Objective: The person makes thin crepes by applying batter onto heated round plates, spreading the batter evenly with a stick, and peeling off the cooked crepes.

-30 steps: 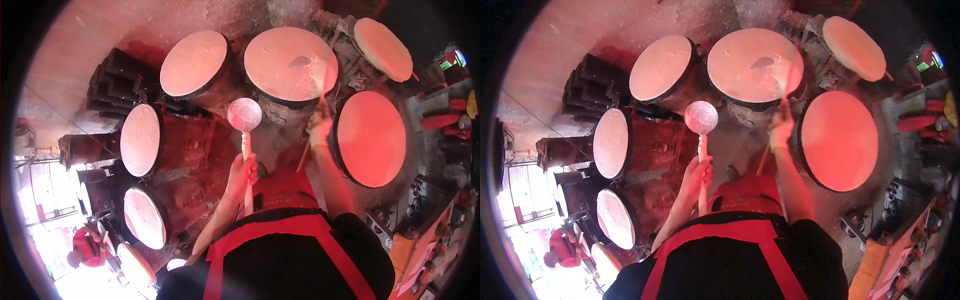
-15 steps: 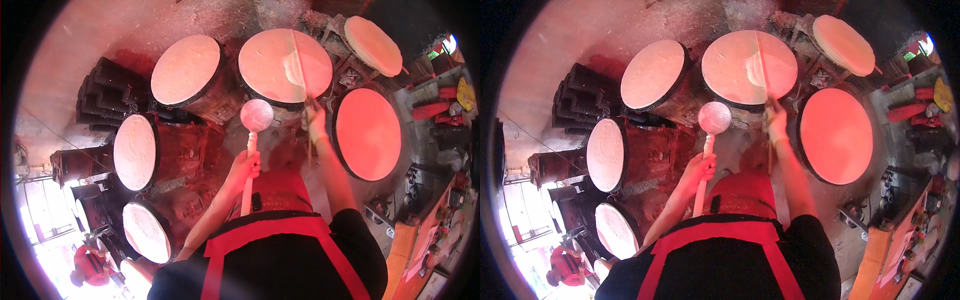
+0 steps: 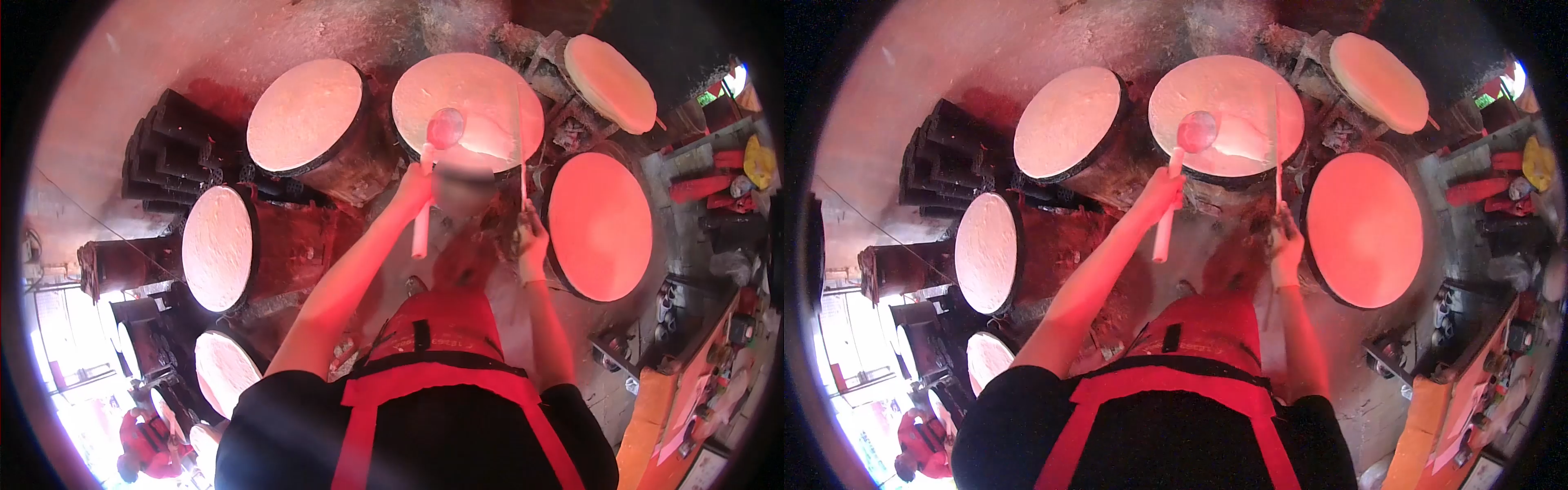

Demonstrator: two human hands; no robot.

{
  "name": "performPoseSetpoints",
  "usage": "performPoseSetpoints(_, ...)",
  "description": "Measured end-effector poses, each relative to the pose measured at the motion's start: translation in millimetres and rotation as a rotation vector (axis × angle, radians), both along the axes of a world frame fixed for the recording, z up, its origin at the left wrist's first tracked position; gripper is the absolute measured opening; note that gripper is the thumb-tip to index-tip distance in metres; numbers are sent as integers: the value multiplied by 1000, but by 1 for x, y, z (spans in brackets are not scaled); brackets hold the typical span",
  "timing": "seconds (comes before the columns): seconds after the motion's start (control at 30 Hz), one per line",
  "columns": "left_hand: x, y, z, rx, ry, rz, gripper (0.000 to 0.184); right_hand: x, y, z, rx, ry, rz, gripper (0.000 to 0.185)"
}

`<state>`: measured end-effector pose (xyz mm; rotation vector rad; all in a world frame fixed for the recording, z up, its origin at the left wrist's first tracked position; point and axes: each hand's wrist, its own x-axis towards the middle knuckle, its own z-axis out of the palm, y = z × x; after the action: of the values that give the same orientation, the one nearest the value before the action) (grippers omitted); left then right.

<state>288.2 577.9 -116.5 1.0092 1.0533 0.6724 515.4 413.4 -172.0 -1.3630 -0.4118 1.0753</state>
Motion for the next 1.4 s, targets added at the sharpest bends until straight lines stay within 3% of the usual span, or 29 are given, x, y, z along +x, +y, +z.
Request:
performPoseSetpoints(0.07, 33, 3, -4, -96, 73, 72, 10, -29, 11, 0, -94, 108, -88, 37)
performPoseSetpoints(0.2, 88, 13, -44, -223, 17, 183, 7, -46, 27, -5, -164, 307, 140, 32)
performPoseSetpoints(0.23, 85, 23, -43, -358, -164, 160, 4, -42, 29, -3, -167, 343, 210, 35)
performPoseSetpoints(0.27, 64, 31, -20, -601, -538, 48, 4, -36, 28, 18, -155, 483, 295, 36)
performPoseSetpoints(0.33, 17, 26, 31, -955, -1086, -237, 10, -10, 35, 26, -222, 206, 298, 31)
performPoseSetpoints(0.37, 0, 11, 55, -979, -1144, -294, 14, 1, 39, 60, -169, 112, 239, 21)
performPoseSetpoints(0.4, -8, -6, 75, -908, -1060, -229, 14, 31, 45, 43, -98, 103, 187, 16)
performPoseSetpoints(0.47, -20, -35, 96, -774, -891, -96, 13, 74, 57, 36, -100, 130, 139, 31)
performPoseSetpoints(0.5, -24, -41, 102, -794, -826, -42, 12, 71, 53, 21, -209, -262, 200, 31)
performPoseSetpoints(0.57, -32, -44, 111, -818, -699, 65, 10, 44, 42, -33, 172, -469, 222, 32)
performPoseSetpoints(0.63, -45, -58, 107, -835, -675, 140, 11, 16, 10, -19, 134, -150, 414, 39)
performPoseSetpoints(0.67, -54, -70, 103, -851, -660, 182, 11, 6, -1, 6, 111, -630, 583, 40)
performPoseSetpoints(0.73, -74, -99, 96, -916, -728, 255, 10, 23, 7, 0, 227, -644, 494, 41)
performPoseSetpoints(0.77, -86, -118, 94, -898, -733, 282, 10, 29, 11, 51, 12, -846, 490, 39)
performPoseSetpoints(0.8, -101, -139, 93, -875, -747, 328, 11, 38, 19, 64, -43, -892, 462, 39)
performPoseSetpoints(0.9, -148, -199, 57, -857, -995, 504, 11, 56, 18, -4, 145, -660, 480, 42)
performPoseSetpoints(0.97, -171, -239, 44, -787, -1015, 661, 15, 35, 12, -35, 263, -493, 685, 46)
performPoseSetpoints(1.0, -179, -255, 36, -678, -923, 718, 16, 17, 17, -35, 290, -538, 824, 48)
performPoseSetpoints(1.07, -195, -288, 16, -593, -1039, 895, 16, -50, 35, 16, 265, -840, 1115, 49)
performPoseSetpoints(1.1, -204, -305, 14, -529, -970, 1015, 16, -80, 48, 8, 429, -928, 1112, 48)
performPoseSetpoints(1.2, -220, -355, 18, -373, -849, 1352, 14, -201, 80, 20, 564, -851, 1282, 46)
performPoseSetpoints(1.27, -231, -382, 22, -292, -816, 1547, 13, -296, 89, 35, 596, -904, 1524, 31)
performPoseSetpoints(1.3, -234, -400, 25, -218, -854, 1602, 12, -346, 76, 59, 670, -1005, 1635, 33)
performPoseSetpoints(1.4, -230, -448, 60, -101, -880, 1853, 11, -467, 26, 61, 1074, -1139, 1868, 27)
